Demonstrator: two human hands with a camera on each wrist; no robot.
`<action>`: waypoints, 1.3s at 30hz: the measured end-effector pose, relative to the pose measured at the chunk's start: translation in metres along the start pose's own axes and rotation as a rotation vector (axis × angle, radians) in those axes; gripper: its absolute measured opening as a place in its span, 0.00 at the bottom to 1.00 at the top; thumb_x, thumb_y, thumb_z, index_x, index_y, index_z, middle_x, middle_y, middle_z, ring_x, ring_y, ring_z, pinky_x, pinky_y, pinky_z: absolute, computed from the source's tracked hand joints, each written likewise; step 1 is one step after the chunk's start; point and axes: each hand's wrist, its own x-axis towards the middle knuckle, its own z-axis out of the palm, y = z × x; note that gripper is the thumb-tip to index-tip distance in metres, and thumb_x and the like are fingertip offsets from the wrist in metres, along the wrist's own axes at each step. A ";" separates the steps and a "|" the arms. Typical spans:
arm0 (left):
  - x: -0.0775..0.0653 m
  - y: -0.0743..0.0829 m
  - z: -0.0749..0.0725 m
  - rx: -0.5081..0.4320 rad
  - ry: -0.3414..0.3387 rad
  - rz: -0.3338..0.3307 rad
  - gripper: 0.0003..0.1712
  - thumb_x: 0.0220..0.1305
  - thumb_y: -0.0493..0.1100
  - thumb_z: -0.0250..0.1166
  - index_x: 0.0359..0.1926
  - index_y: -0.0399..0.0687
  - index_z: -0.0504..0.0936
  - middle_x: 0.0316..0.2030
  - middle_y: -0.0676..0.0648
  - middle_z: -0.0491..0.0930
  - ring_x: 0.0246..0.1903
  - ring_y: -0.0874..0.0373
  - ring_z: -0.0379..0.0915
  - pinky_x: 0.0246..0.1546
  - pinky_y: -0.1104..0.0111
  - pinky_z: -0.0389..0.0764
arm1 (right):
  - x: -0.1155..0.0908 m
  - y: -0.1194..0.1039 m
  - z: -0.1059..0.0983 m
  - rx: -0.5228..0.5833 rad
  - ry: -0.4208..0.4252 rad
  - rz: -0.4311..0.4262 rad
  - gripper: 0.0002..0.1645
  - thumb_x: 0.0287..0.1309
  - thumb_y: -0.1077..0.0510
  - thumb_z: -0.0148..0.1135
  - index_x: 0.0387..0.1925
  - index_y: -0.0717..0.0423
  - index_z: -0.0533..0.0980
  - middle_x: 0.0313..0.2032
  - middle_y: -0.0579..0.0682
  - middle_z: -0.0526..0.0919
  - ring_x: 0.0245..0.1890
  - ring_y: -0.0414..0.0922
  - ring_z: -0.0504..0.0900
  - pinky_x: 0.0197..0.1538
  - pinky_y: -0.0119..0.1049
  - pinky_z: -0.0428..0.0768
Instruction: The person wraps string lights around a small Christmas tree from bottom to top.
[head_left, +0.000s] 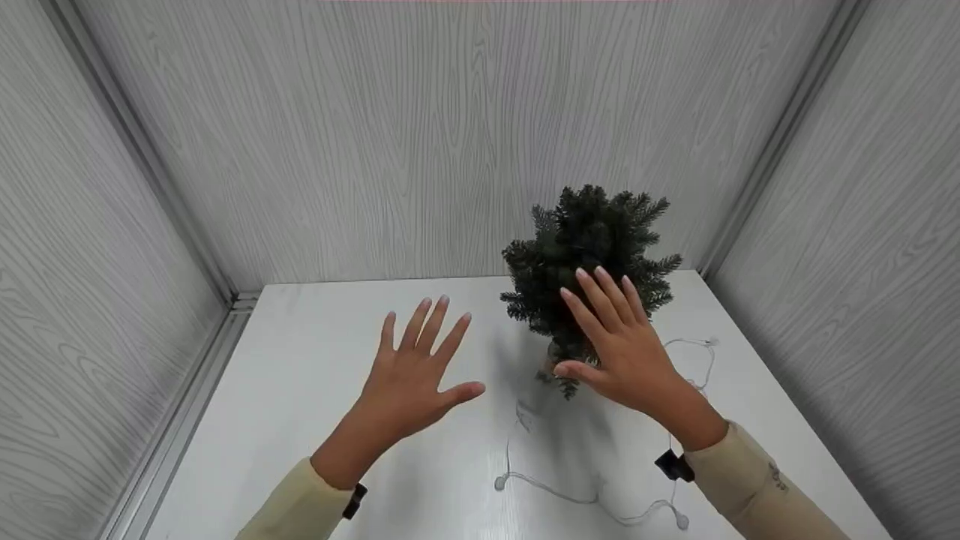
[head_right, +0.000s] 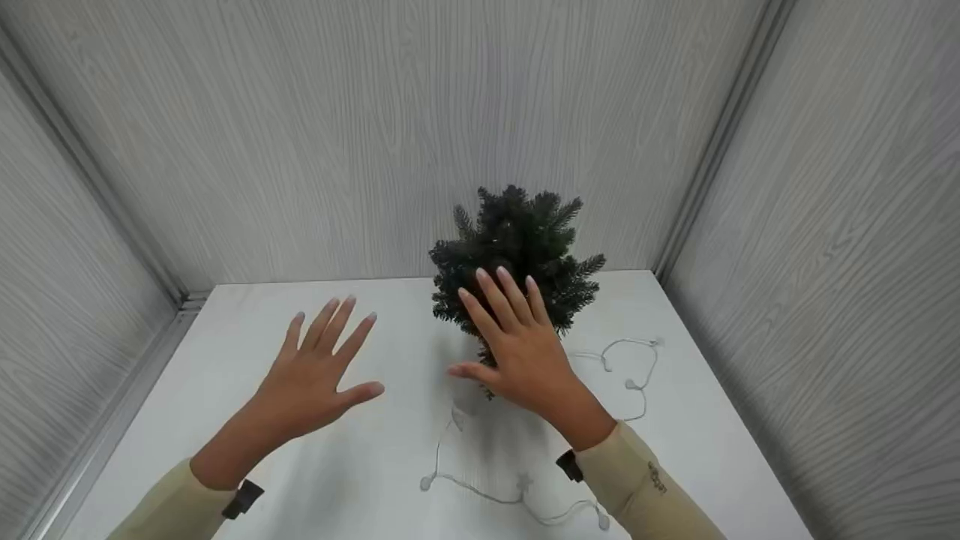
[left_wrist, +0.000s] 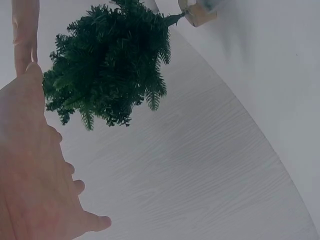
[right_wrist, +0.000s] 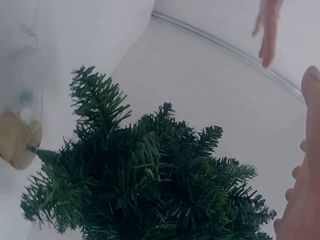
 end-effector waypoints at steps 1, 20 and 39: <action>-0.001 0.002 0.002 -0.008 -0.001 0.003 0.53 0.65 0.82 0.40 0.82 0.64 0.42 0.82 0.47 0.37 0.80 0.48 0.32 0.74 0.37 0.40 | -0.002 0.000 0.000 0.007 0.005 0.011 0.54 0.65 0.20 0.37 0.80 0.48 0.53 0.79 0.56 0.50 0.80 0.56 0.46 0.78 0.58 0.43; -0.022 0.048 0.087 -0.209 -0.004 0.005 0.51 0.67 0.79 0.42 0.80 0.54 0.54 0.79 0.46 0.49 0.76 0.48 0.50 0.70 0.46 0.62 | -0.088 -0.022 0.028 0.337 0.020 0.421 0.53 0.60 0.45 0.70 0.79 0.48 0.54 0.79 0.53 0.51 0.79 0.55 0.46 0.67 0.72 0.54; -0.016 0.072 0.154 -0.295 -0.169 0.084 0.50 0.62 0.77 0.55 0.76 0.57 0.63 0.74 0.50 0.62 0.68 0.51 0.65 0.60 0.50 0.73 | -0.159 -0.043 0.095 0.574 -0.304 0.840 0.47 0.68 0.32 0.56 0.79 0.46 0.54 0.74 0.55 0.62 0.75 0.59 0.58 0.67 0.68 0.62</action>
